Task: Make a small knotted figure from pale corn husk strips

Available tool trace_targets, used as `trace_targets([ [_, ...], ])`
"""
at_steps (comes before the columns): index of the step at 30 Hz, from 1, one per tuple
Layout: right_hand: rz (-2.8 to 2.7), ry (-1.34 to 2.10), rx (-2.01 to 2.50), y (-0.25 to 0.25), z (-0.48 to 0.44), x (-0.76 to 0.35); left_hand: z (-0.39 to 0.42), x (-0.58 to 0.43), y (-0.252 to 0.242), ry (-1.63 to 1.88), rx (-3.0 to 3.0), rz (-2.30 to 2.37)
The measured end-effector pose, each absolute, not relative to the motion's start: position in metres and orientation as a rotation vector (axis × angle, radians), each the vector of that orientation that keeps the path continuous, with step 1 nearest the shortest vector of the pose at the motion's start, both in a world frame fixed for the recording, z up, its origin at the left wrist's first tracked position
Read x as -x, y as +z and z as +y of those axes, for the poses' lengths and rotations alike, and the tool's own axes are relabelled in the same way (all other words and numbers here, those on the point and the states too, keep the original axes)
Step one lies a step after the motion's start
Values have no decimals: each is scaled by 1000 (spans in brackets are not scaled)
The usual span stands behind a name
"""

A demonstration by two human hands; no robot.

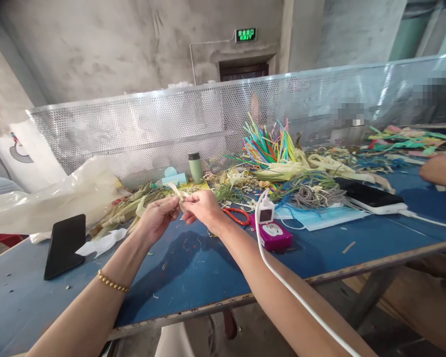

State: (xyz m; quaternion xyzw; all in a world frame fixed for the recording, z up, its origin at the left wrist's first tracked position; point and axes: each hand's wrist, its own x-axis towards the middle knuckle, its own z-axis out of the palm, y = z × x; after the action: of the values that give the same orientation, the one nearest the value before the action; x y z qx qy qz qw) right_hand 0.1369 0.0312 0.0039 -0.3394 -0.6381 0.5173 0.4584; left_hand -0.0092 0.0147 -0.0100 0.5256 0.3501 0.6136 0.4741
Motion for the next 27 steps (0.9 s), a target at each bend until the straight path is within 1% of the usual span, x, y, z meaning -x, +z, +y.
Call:
trace_targets([
  [3,-1522,1331,828,5,31,-136,15,10,-11,1526,-1310,853],
  [13,-1587,1105,771,-4,33,-130,17,10,-10,1448,-1063,631],
  [27,-1631,1010,726,-8,39,-129,16,10,-7,1460,-977,585],
])
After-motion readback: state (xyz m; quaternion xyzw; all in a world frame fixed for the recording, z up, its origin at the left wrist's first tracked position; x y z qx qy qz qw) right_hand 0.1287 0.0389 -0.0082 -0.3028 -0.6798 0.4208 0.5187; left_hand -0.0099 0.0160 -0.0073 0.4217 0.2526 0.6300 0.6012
